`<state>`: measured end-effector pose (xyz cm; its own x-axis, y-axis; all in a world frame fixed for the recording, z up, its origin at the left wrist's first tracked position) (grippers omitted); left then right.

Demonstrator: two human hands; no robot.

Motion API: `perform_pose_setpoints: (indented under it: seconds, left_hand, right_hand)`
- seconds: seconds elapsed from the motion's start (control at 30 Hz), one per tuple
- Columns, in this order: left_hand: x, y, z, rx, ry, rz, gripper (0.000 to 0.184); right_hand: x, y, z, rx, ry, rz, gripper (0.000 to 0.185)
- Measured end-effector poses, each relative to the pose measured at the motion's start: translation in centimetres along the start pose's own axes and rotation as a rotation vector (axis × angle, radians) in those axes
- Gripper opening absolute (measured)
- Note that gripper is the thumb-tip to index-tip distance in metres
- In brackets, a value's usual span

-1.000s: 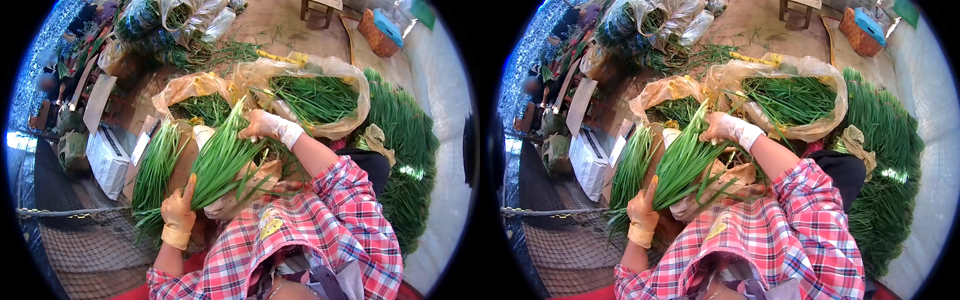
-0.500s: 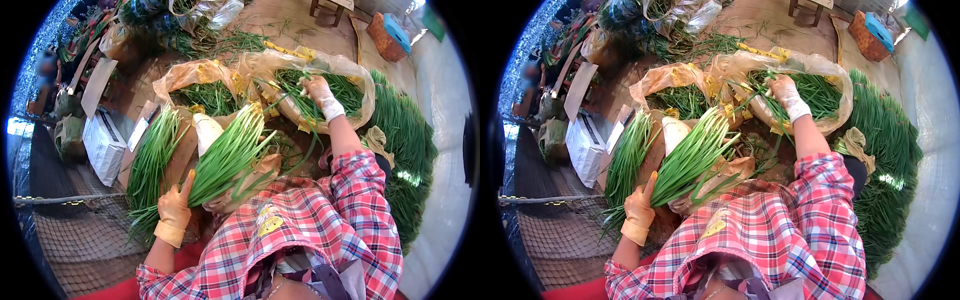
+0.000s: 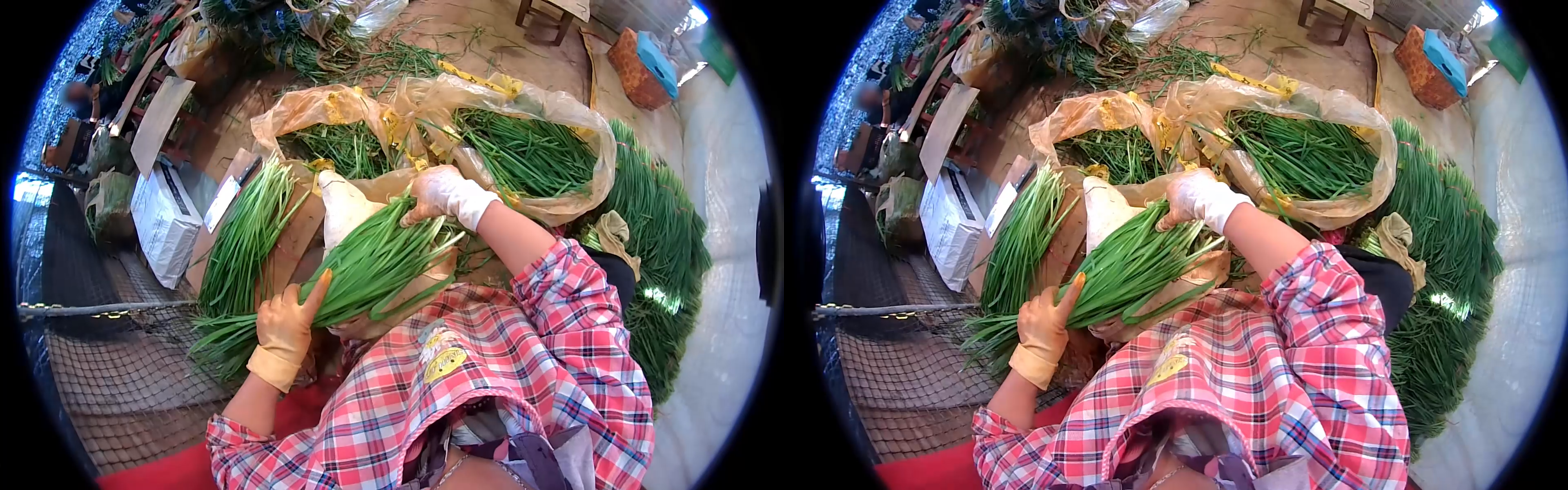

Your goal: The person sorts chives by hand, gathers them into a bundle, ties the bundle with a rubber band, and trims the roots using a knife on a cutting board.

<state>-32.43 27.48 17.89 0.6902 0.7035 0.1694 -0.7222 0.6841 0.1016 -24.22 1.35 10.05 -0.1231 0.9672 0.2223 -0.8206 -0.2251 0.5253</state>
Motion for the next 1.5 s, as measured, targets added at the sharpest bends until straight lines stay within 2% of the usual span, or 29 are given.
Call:
perform_pose_setpoints:
  seconds: [0.07,0.1,0.13,0.23,0.33,0.37,0.4,0.47,0.5,0.53,0.57,0.6,0.63,0.7,0.77,0.8,0.83,0.9,0.97,1.0,1.03,1.07,1.1,1.2,1.27,1.33,1.4,1.43,1.5]
  left_hand:
    - [-0.1,-0.1,0.4,-0.117,-0.065,-0.045,0.073]
    - [-0.2,-0.3,0.6,-0.127,-0.092,-0.063,0.071]
    - [0.0,-0.4,0.8,-0.123,-0.087,-0.058,0.071]
    - [0.3,-0.7,0.8,-0.093,-0.120,-0.102,0.069]
    - [0.8,-0.7,0.5,-0.123,-0.100,-0.110,0.068]
    - [1.0,-0.8,0.3,-0.090,-0.066,-0.095,0.071]
    - [1.1,-0.9,0.1,-0.089,-0.062,-0.092,0.071]
    - [1.7,-1.0,-0.9,0.012,0.066,-0.024,0.073]
    - [2.0,-0.9,-1.7,0.126,0.113,0.018,0.089]
    - [2.1,-0.8,-1.7,0.125,0.115,0.017,0.089]
    - [2.6,-0.5,-2.0,0.190,0.219,0.112,0.086]
    - [3.1,-0.1,-2.6,0.255,0.322,0.207,0.084]
    - [3.2,0.2,-2.9,0.256,0.320,0.202,0.084]
    - [3.4,0.7,-3.3,0.045,0.867,0.221,0.083]
    - [3.4,1.2,-5.6,0.034,0.983,0.190,0.079]
    - [3.3,1.3,-6.1,0.030,1.106,0.170,0.076]
    - [3.2,2.2,-8.1,0.359,1.509,0.530,0.073]
    - [2.6,1.6,-7.3,0.398,1.590,0.529,0.070]
    - [1.9,1.5,-6.4,0.428,1.715,0.578,0.063]
    - [1.9,1.9,-7.0,0.466,1.736,0.560,0.060]
    - [1.7,1.9,-6.4,0.502,1.802,0.565,0.061]
    - [1.0,2.0,-6.0,0.535,1.874,0.572,0.061]
    - [0.8,2.3,-6.3,0.450,1.943,0.601,0.061]
    - [0.4,2.3,-6.9,0.361,1.956,0.555,0.062]
    - [0.1,2.1,-7.6,0.415,1.882,0.565,0.060]
    - [-0.3,2.1,-7.7,0.458,1.802,0.571,0.058]
    - [-1.0,1.5,-6.5,0.278,1.804,0.549,0.053]
    - [-1.0,1.3,-6.7,0.183,1.691,0.479,0.053]
    - [-1.1,1.6,-6.7,0.166,1.673,0.496,0.052]
  right_hand:
    - [0.3,-1.1,-1.3,-0.060,-0.150,0.210,0.061]
    - [0.6,-0.6,-1.5,-0.046,-0.238,0.214,0.060]
    - [0.9,-1.1,-2.9,-0.005,-0.561,0.258,0.054]
    - [1.0,-1.4,-5.3,0.045,-1.079,0.232,0.038]
    - [0.3,-1.6,-5.3,-0.159,-0.949,0.260,0.033]
    - [-0.1,-0.5,-4.8,-0.148,-0.792,0.135,0.030]
    - [0.0,-0.6,-4.7,-0.143,-0.789,0.135,0.030]
    - [-1.3,-1.0,-4.4,-0.219,-0.409,-0.064,0.029]
    - [-2.7,-1.7,-4.4,-0.340,-0.379,-0.046,0.026]
    - [-5.4,-2.4,-5.0,-0.407,-0.536,-0.061,0.022]
    - [-8.3,-1.0,-4.7,-0.631,-0.999,-0.041,0.019]
    - [-11.8,-1.3,-6.1,-0.552,-1.685,-0.164,0.016]
    - [-12.7,2.9,-3.2,-0.705,-1.682,-0.417,0.015]
    - [-20.2,3.9,-6.2,-0.950,-1.789,-0.481,0.019]
    - [-16.9,4.5,-4.9,-0.575,-1.818,-0.323,0.030]
    - [-12.1,4.3,-4.2,-0.413,-1.867,-0.221,0.037]
    - [-8.5,4.2,-4.5,-0.380,-1.851,-0.169,0.036]
    - [-4.2,1.9,-4.7,-0.428,-1.581,0.089,0.037]
    - [-3.4,0.4,-4.8,-0.449,-1.487,0.166,0.036]
    - [-3.9,0.4,-4.4,-0.394,-1.658,0.055,0.033]
    - [-6.2,0.0,-4.2,-0.577,-1.824,-0.069,0.020]
    - [-8.8,0.4,-3.6,-0.636,-2.011,-0.051,0.016]
    - [-11.8,1.2,-3.5,-0.752,-2.000,-0.197,0.015]
    - [-11.6,3.8,-0.5,-0.598,-1.698,-0.132,0.020]
    - [-7.1,4.5,2.5,-0.503,-1.535,0.126,0.028]
    - [-3.1,3.9,3.8,-0.430,-1.234,0.140,0.043]
    - [-0.6,2.9,4.4,-0.456,-0.542,0.069,0.056]
    - [0.4,2.6,4.1,-0.329,-0.474,0.047,0.064]
    - [1.7,2.5,3.9,-0.373,-0.454,0.127,0.042]
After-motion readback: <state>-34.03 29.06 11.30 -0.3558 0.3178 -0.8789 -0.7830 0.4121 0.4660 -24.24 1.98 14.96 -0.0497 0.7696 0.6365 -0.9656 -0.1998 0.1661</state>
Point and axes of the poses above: each hand's wrist, its own y-axis away from the middle knuckle, its own z-axis out of the back of the hand, x = y × z, the point moved 7 cm from there along -y, towards the middle knuckle, and after that the axes turned 1 degree about -x, right-handed, at the moved point
